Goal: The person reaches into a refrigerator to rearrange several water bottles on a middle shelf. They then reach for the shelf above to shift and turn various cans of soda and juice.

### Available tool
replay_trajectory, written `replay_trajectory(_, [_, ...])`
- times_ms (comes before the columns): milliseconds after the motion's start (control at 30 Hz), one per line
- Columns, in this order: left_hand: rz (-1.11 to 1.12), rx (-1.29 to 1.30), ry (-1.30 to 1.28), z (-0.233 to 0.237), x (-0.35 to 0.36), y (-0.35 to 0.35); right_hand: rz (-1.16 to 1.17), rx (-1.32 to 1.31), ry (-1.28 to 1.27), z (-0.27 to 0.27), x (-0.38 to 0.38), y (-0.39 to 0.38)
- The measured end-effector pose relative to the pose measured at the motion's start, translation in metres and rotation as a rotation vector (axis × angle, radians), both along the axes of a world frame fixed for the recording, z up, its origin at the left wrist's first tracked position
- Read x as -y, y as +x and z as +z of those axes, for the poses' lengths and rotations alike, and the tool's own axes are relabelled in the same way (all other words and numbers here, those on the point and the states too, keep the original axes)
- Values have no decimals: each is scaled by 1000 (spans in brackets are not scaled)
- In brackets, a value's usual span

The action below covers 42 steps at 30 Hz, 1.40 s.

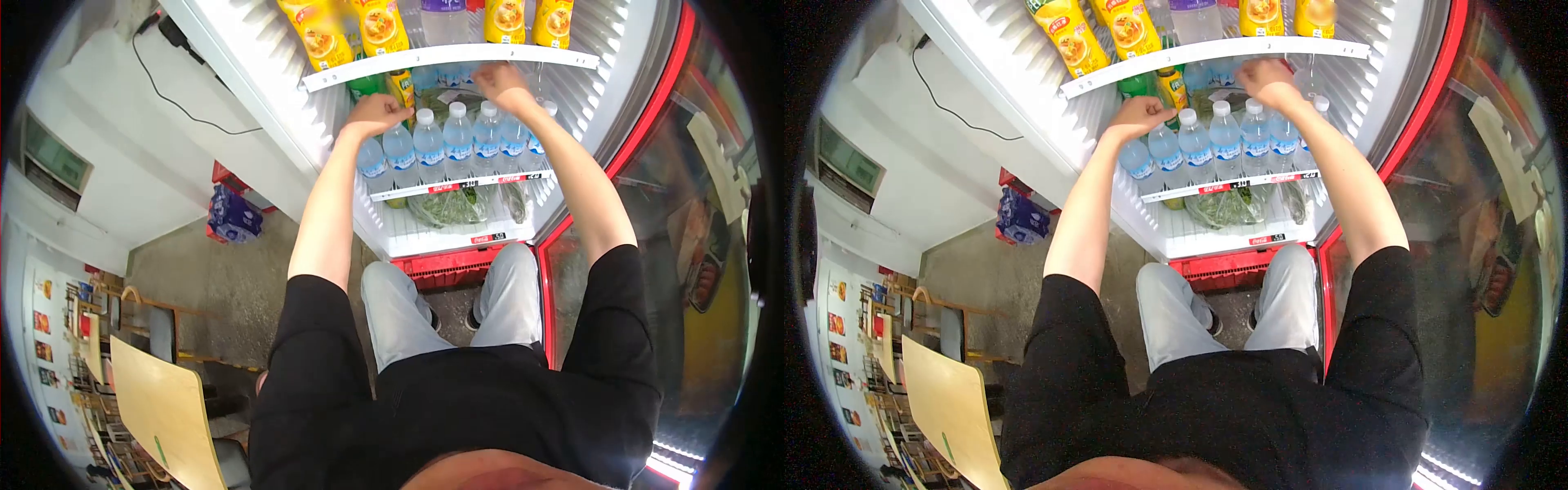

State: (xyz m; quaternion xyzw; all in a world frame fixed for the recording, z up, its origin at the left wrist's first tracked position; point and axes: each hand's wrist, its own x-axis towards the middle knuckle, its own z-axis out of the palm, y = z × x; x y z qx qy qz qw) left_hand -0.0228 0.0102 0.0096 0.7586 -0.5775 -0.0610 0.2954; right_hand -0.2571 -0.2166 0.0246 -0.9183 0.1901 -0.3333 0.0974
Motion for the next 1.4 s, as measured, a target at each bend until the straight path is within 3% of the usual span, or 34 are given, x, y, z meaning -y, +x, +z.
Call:
replay_trajectory(167, [9, -31, 103, -3, 3, 10, 88, -158, 79, 5, -13, 46])
replay_trajectory(300, [4, -95, 182, -1, 2, 14, 165, -389, 335, 13, -15, 60])
replay_trajectory(500, [-67, -100, 199, -2, 5, 16, 102, -547, 273, 3, -30, 54])
replay_trajectory(633, [-44, 9, 251, 5, -2, 9, 82, -520, 128, -9, -19, 62])
replay_trajectory(1033, [-85, 73, 109, -9, -1, 15, 38, -608, 172, 5, -33, 53])
replay_trajectory(1400, [-26, 101, 122, -3, 4, 12, 162, -502, 175, -3, -34, 48])
